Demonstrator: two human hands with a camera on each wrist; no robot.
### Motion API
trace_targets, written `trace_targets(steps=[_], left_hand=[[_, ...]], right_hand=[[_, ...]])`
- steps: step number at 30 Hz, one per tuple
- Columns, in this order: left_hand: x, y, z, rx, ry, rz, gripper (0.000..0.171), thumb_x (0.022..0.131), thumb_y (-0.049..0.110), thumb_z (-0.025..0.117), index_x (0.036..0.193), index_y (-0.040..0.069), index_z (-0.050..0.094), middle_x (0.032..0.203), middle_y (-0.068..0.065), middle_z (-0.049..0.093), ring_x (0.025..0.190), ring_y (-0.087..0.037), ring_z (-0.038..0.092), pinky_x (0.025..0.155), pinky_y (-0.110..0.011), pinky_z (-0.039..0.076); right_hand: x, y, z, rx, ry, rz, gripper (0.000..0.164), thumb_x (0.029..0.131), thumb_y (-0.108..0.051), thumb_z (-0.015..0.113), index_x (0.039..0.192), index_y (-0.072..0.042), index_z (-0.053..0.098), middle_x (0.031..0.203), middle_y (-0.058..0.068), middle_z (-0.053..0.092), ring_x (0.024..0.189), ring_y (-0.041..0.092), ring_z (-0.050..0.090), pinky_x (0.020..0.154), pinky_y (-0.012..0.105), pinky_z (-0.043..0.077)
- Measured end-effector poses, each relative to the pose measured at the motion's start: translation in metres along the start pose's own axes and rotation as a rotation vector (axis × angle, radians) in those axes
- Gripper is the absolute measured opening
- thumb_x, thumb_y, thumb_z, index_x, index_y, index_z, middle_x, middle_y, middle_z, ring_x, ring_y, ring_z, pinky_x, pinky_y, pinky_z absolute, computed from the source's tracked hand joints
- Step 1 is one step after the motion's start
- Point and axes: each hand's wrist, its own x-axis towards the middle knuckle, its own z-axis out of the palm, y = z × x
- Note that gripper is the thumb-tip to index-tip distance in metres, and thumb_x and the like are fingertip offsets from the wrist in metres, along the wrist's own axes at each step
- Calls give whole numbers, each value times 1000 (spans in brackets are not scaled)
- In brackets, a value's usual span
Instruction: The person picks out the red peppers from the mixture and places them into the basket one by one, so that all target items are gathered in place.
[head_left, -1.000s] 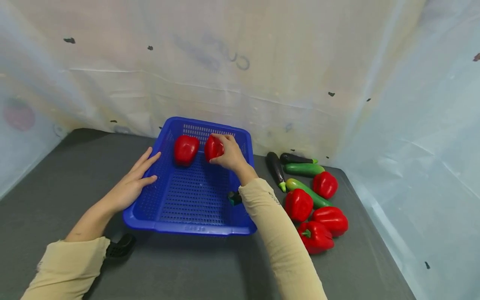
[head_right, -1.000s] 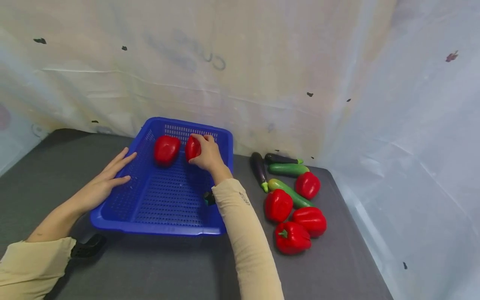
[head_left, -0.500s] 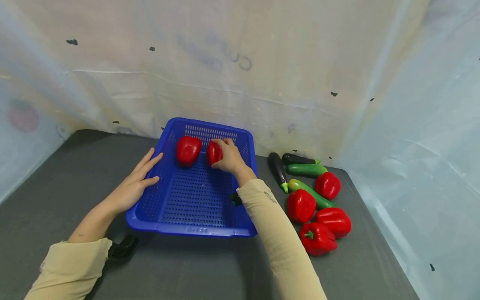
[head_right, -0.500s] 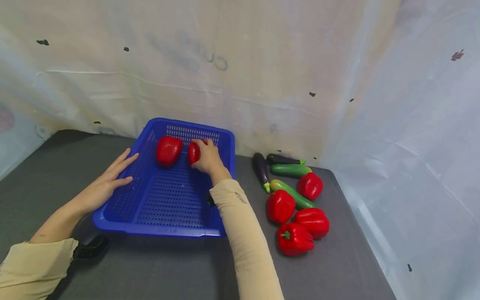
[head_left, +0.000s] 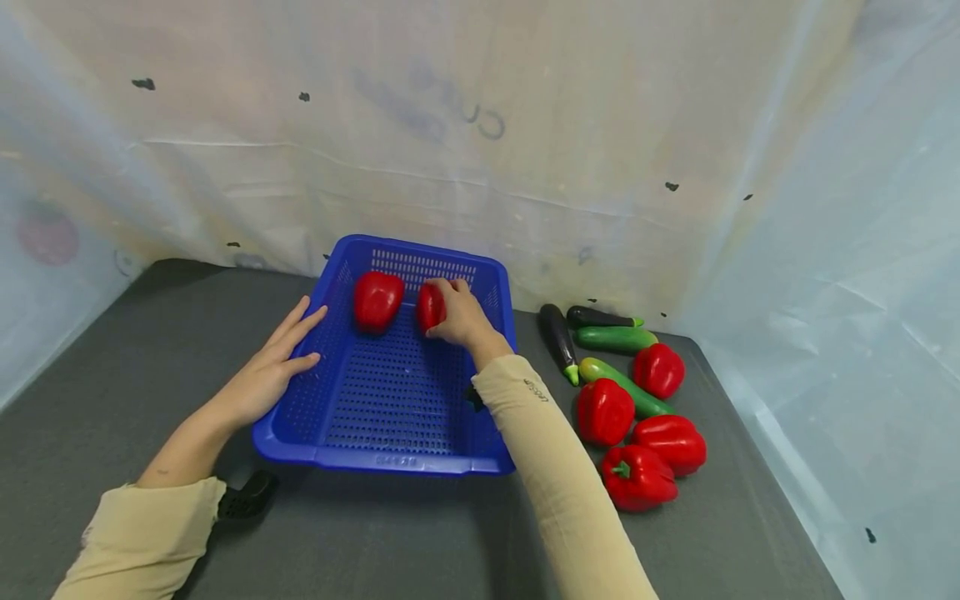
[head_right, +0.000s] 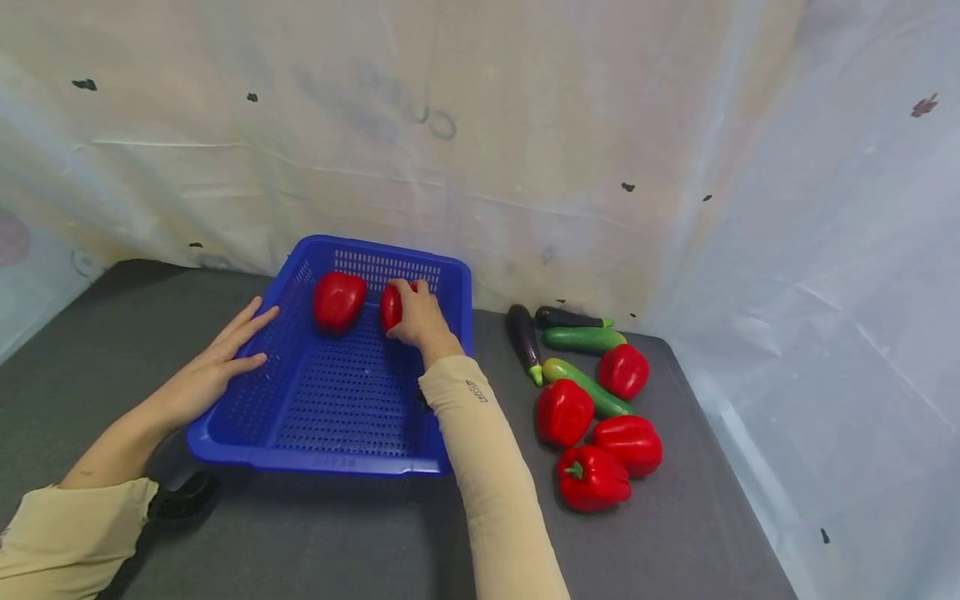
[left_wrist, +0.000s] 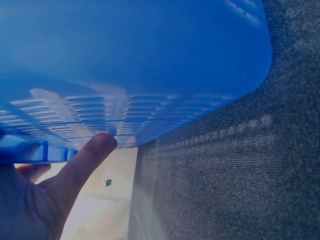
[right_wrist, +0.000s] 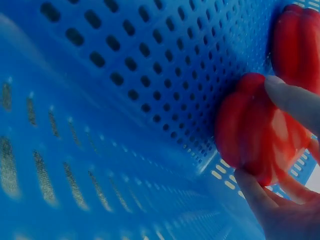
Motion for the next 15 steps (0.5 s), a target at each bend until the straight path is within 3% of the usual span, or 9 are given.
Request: trace_targets(steps=[9,15], left_hand=[[1,1,2,1,3,-10,60,102,11,37,155,8,10,160,-13,-17,144,-44,-16,104,-75,-2],[1,0,2,-4,4,1,60,102,12,37,155,8,10,160,-12,-17,144,-44,-16,103,-76,-2]], right_hand=[[0,3,1,-2,-18,38,88,75,-13,81,148,-22,32,143,19,35,125,37,50,100,48,46],[-1,3,0,-12,-22,49,91,75,-16,81,150,-25,31,148,19,32,132,36,43,103,49,43]])
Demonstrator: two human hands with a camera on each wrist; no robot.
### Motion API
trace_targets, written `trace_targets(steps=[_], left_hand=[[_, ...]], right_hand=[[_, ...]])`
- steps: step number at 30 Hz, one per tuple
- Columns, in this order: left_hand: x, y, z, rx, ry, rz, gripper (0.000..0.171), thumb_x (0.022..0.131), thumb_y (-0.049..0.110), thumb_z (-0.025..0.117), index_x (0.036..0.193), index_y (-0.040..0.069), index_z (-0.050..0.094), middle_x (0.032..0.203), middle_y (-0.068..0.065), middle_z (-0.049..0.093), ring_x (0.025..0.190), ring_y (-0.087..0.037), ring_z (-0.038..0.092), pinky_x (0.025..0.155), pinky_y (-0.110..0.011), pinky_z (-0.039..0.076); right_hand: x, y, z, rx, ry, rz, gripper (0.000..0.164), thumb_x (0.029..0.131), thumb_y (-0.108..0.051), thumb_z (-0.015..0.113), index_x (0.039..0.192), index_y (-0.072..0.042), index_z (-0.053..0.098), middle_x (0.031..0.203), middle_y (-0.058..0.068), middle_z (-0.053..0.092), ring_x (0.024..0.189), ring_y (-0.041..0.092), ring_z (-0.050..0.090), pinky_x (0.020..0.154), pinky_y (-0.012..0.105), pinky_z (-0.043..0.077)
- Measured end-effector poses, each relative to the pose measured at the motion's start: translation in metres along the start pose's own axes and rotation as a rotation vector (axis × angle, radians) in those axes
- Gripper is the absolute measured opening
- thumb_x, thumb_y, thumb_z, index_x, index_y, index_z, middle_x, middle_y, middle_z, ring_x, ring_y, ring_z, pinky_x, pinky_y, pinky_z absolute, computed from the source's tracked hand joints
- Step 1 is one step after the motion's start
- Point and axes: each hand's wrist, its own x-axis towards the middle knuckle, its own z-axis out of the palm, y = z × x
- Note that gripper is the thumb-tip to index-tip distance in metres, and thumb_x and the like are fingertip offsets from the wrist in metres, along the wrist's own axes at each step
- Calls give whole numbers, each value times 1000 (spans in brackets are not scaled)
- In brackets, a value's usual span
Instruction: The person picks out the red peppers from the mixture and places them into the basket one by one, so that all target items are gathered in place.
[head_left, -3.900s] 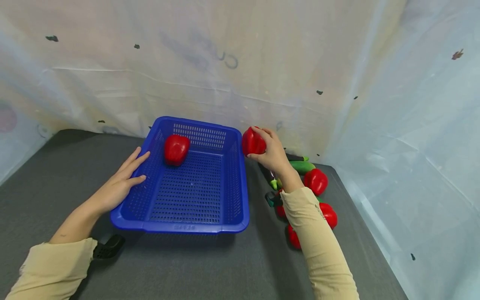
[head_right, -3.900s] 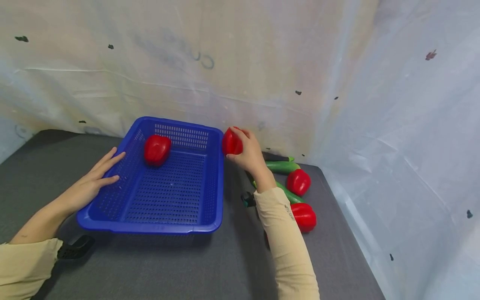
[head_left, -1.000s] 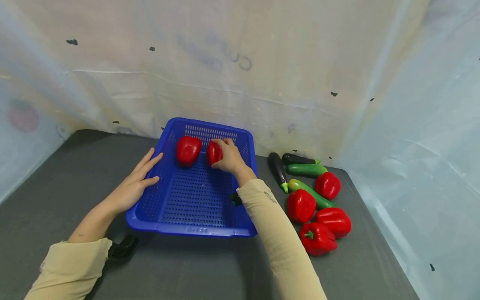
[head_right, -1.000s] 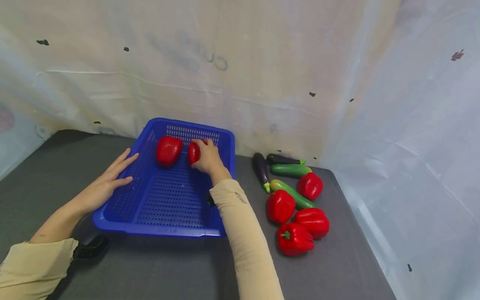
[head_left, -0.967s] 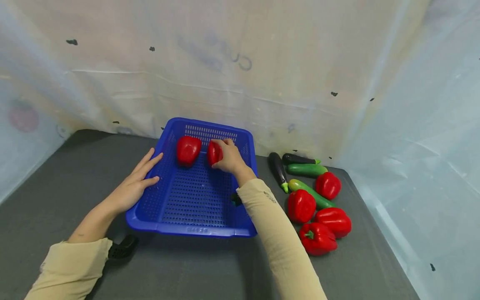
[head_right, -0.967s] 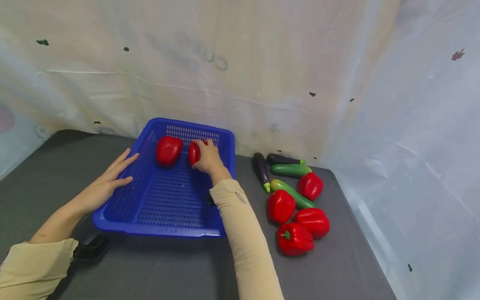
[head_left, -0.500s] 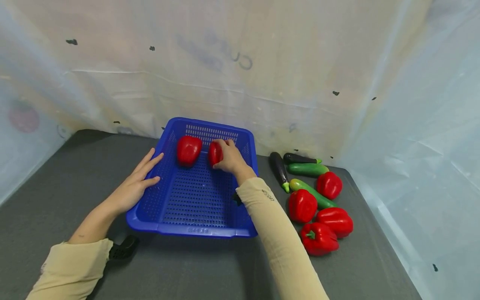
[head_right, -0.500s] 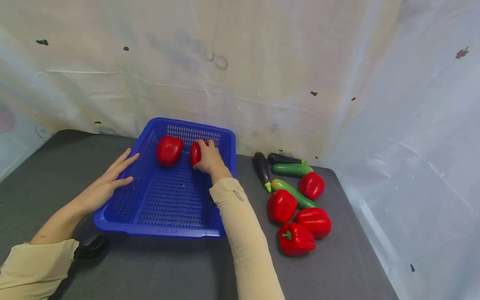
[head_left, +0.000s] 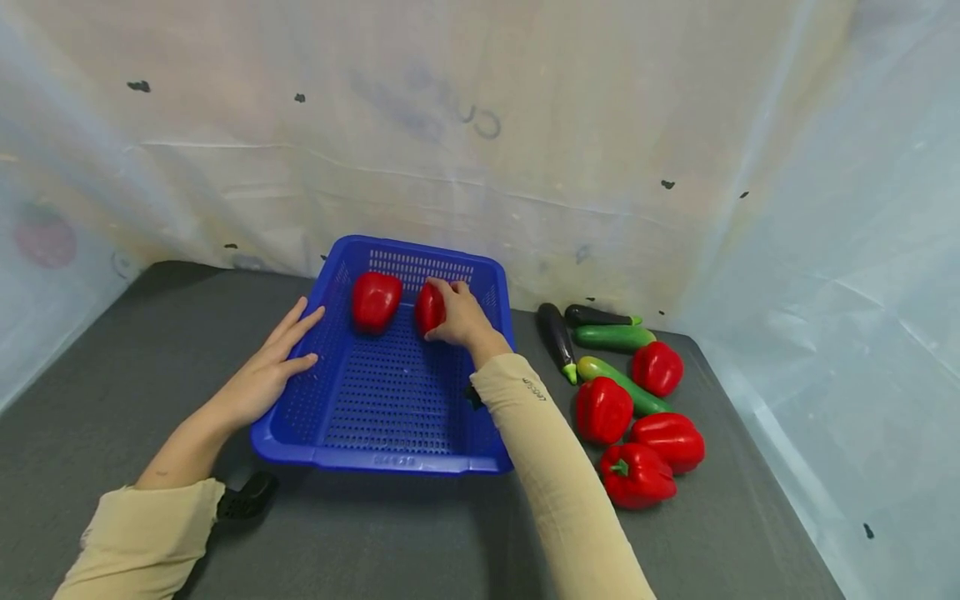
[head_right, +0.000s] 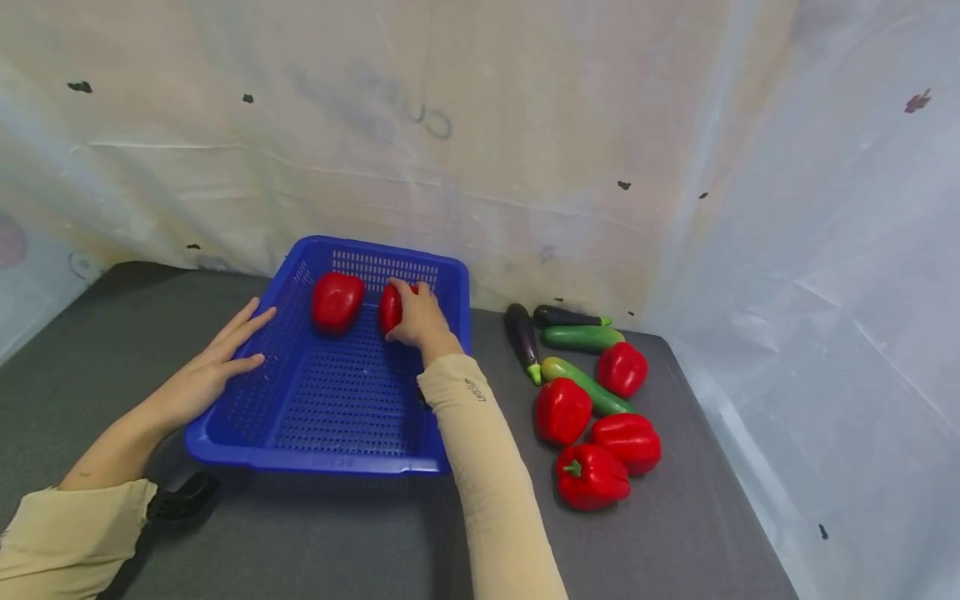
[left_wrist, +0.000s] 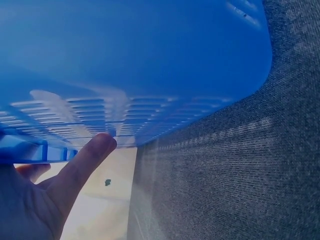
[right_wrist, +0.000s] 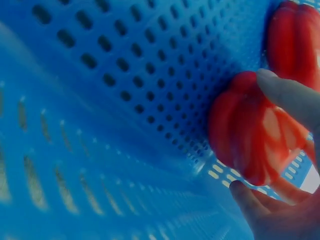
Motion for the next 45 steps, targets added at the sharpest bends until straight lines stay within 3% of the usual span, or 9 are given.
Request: trace_targets(steps=[7,23,33,45], left_hand=[[0,0,0,6,2,6,60,102,12,38,155,9,10,161,-11,-16,144,-43,-16,104,-75,-2],[1,-2,0,4,-3,12,60,101,10,38,154,7,9,160,-14,-17,143,-44,-17,104,-74,-3],[1,-3,-2,6,-5,31,60,102,13,38,155,8,10,160,-11,-17,143,-44,-17,104,-74,-4],[2,-3,-2,14,-14,7,60,102,13,37,155,10,8,160,-10,-18,143,-43,-19,103,-75,-4]], right_hand=[[-3,-1,-6,21,42,-10,90,76,-18,80,151,-26,31,153,18,26,140,37,32,107,52,38],[-18,0,-24,65,72,-67,84,78,-21,78,150,-16,34,155,17,26,141,35,32,111,50,33],[-31,-4,-42,84,99,-117,83,79,-21,77,150,-17,34,156,16,24,143,33,28,112,49,32],[-48,-8,-60,75,131,-164,82,78,-21,78,149,-18,36,155,16,25,142,32,28,113,47,31]])
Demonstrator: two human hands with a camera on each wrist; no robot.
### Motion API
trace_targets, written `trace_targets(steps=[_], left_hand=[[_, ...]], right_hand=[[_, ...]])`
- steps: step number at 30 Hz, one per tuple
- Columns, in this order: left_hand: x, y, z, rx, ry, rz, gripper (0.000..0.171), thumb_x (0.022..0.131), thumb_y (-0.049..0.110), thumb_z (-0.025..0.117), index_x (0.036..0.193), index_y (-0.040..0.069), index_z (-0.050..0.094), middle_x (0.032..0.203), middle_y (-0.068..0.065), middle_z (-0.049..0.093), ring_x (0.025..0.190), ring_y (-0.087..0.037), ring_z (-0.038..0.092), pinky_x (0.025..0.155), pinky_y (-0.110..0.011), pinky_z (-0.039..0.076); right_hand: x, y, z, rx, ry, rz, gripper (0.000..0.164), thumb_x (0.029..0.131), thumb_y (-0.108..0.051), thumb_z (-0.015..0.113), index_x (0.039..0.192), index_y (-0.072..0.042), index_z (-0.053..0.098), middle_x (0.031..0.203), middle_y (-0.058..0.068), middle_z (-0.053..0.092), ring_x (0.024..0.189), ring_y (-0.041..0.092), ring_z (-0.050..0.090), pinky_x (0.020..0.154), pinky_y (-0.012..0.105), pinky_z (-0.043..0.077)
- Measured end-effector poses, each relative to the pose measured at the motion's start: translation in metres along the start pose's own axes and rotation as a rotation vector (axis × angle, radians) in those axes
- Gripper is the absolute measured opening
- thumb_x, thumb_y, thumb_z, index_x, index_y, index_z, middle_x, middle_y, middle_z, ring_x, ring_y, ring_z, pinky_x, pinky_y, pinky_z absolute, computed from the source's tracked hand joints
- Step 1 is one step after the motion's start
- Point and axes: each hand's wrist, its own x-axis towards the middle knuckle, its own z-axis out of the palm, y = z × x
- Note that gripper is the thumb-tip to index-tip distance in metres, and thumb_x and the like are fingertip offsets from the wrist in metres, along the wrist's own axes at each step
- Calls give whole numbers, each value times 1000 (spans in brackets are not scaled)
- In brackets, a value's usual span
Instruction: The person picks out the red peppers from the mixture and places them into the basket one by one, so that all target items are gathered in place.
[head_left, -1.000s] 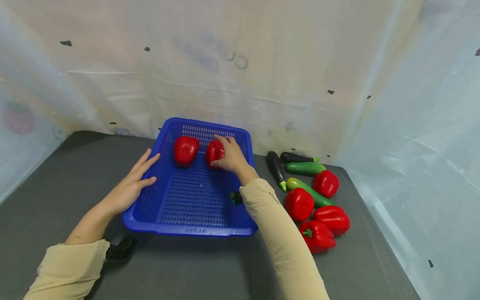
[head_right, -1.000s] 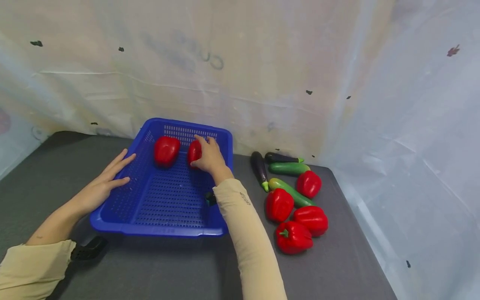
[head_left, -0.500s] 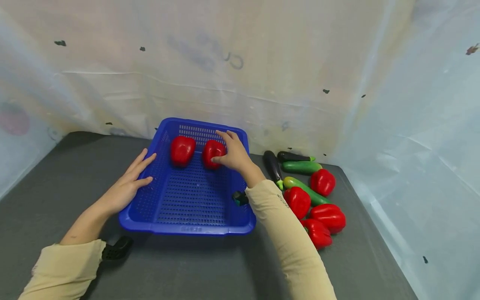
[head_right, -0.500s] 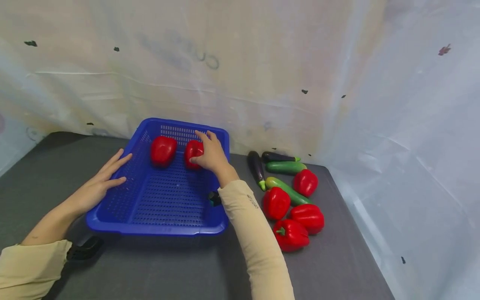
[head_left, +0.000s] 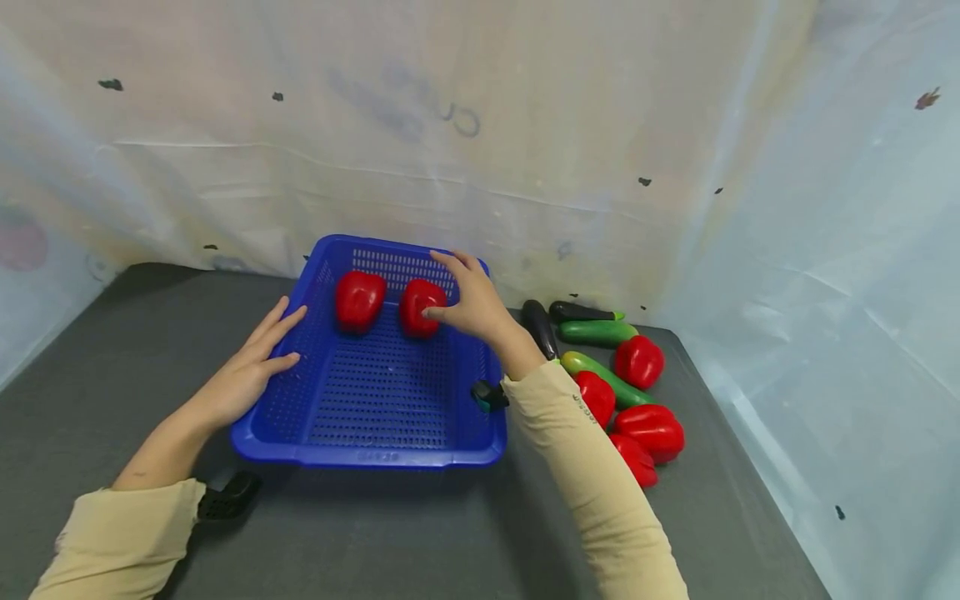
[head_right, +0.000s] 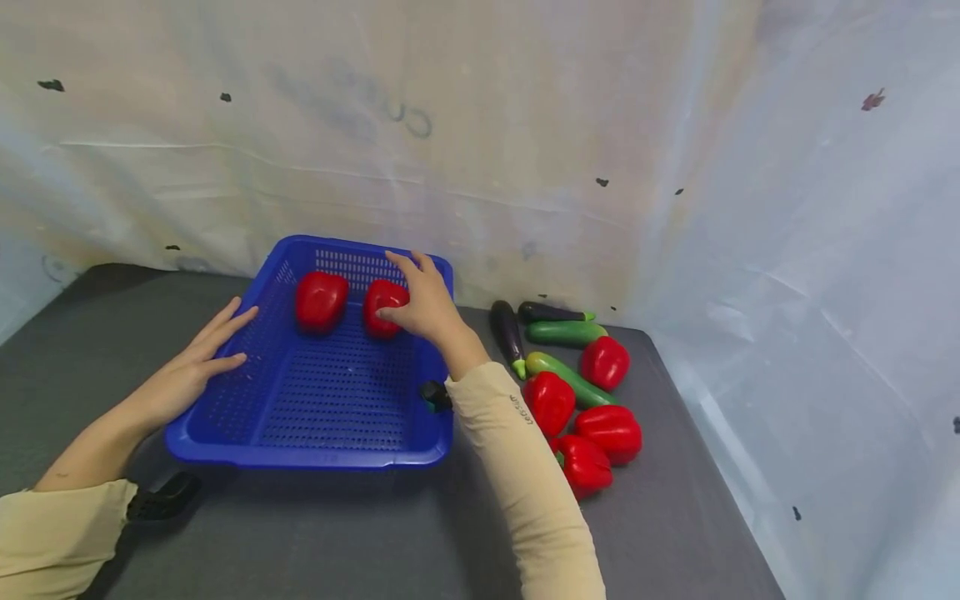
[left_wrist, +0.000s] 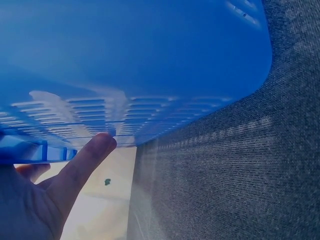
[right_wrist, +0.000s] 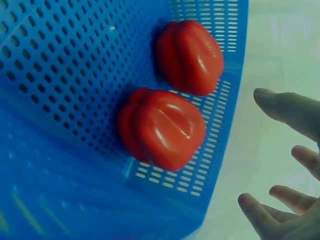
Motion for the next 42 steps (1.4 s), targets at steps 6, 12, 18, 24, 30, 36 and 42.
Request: trace_targets(steps=[6,12,18,24,30,36,42], left_hand=[[1,0,0,-3,-3,-4,60,102,13,36,155,10,8,160,-10,-19,143,-44,-19,103,-75,-4],[1,-2,0,6,-4,-10,60,103,13,36,155,10,7,160,-10,-20,143,-44,-19,103,-76,-4],[1,-4,0,9,-6,-20,59,103,14,35,155,10,7,160,-11,-20,142,-45,-19,102,-76,-3],[1,-4,0,11,-3,-17,59,103,14,34,155,10,6,160,-12,-19,142,-46,-19,102,-77,-4],[1,-4,1,2,-7,-16,59,103,15,33,155,10,6,159,-11,-20,142,-47,-20,101,-77,-4],[2,-4,1,7,-11,-7,59,103,14,33,155,10,6,159,-11,-21,142,-46,-20,102,-77,-5],[2,-3,2,13,-11,0,59,103,14,34,155,9,6,159,-11,-21,142,-46,-20,102,-76,-5]], right_hand=[[-10,1,-10,54,3,8,81,80,-20,78,149,-18,36,157,15,21,144,32,25,113,50,28],[-21,4,-19,44,20,-4,81,80,-22,78,149,-18,36,157,14,22,144,32,26,113,51,29],[-33,12,-24,42,34,18,80,81,-25,77,149,-23,35,158,11,22,144,30,27,112,51,30],[-44,22,-29,59,53,14,80,81,-25,77,149,-22,35,158,11,22,141,31,33,109,50,35],[-51,33,-30,46,56,32,80,81,-25,77,149,-22,35,158,12,21,142,32,30,109,52,34],[-58,42,-29,28,76,34,80,81,-24,78,149,-22,36,158,13,22,143,33,28,109,54,32],[-68,54,-29,65,99,44,79,81,-21,78,149,-21,37,157,12,22,142,32,30,108,50,37]])
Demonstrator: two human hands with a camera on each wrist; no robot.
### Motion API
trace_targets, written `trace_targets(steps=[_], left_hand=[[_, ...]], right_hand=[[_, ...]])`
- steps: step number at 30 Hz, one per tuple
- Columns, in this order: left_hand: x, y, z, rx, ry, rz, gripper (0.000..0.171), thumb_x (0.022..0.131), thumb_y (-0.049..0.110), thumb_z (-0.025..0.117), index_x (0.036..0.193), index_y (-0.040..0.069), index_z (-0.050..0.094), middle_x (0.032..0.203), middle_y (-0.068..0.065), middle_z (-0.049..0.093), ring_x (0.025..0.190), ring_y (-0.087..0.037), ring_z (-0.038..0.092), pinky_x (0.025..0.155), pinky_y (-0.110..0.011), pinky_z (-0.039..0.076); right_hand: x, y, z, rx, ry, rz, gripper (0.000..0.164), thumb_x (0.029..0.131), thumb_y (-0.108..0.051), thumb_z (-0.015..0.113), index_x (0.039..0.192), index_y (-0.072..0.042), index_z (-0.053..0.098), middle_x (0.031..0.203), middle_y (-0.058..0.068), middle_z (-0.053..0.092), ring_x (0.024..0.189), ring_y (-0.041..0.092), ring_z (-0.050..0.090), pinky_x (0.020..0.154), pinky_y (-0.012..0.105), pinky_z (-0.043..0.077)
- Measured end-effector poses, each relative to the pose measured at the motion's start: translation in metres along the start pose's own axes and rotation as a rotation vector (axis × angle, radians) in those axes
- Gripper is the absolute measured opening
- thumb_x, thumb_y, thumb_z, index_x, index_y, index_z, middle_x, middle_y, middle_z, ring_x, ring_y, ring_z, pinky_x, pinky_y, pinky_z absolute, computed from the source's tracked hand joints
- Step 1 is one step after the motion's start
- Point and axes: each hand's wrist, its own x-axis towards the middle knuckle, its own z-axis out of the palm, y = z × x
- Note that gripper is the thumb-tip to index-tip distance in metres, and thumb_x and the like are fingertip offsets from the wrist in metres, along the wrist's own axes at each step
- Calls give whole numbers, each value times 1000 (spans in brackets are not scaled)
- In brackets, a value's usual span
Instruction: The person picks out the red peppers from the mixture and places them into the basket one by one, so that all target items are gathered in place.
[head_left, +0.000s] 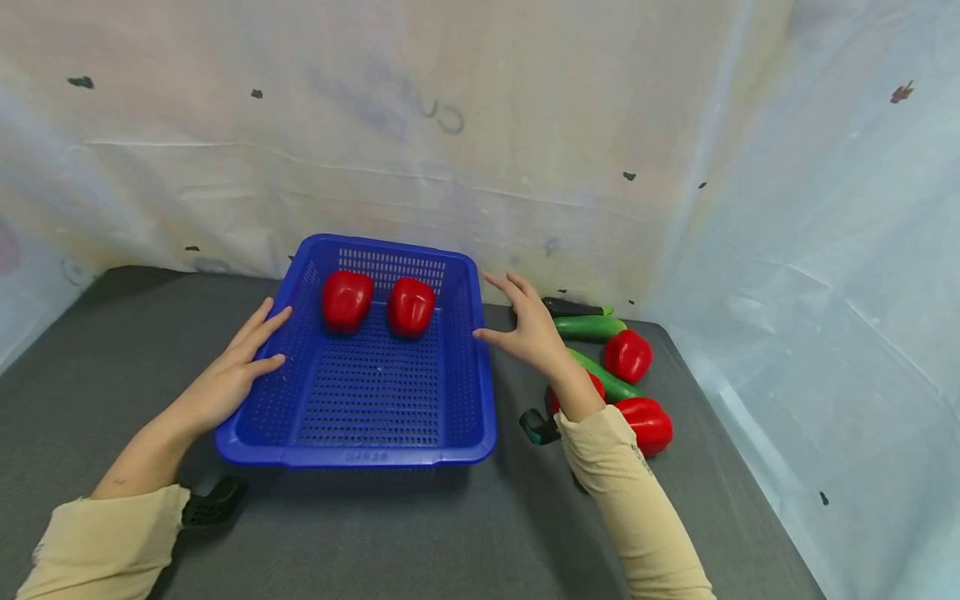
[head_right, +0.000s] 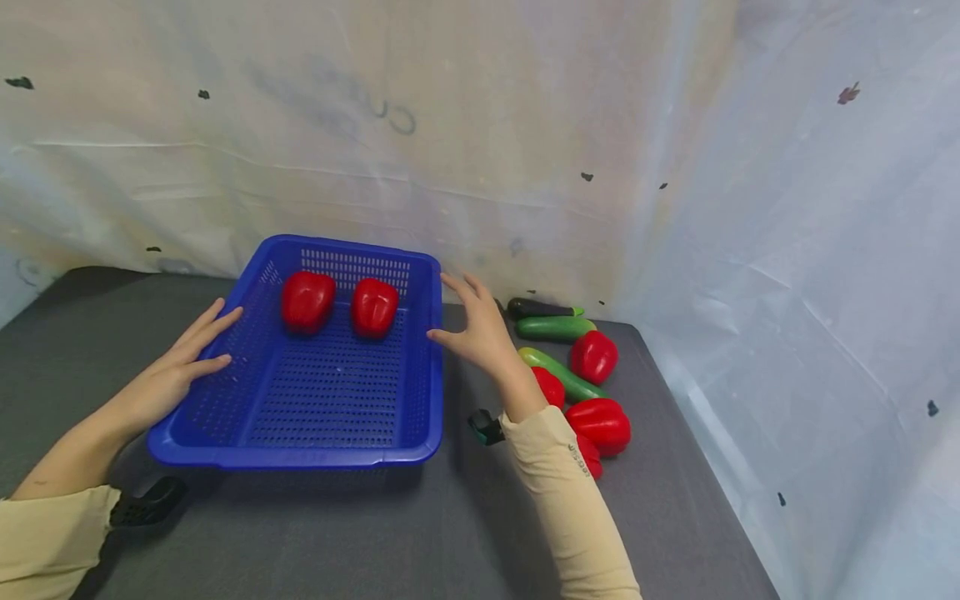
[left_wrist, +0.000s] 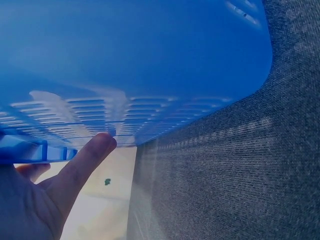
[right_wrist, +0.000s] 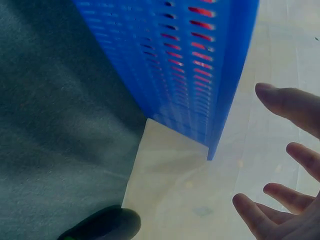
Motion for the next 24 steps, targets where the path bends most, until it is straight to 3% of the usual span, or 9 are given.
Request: trace_targets(steps=[10,24], left_hand=[[-1,1,0,-5,1,-1,59,103,14,34,155,9,6,159,-12,-20,142,-45,-21,102,-76,-5],[0,0,0,-11,-4,-4,59,103,14,33,155,10,5,159,-11,-22,141,-46,-22,101,-77,-6]], right_hand=[[-17,17,-7,0,-9,35,78,81,-20,77,148,-20,37,157,15,21,143,35,26,110,56,31],[-33,40,-13,-90,-45,73,78,81,-22,78,148,-15,38,155,20,24,140,39,29,110,57,30]])
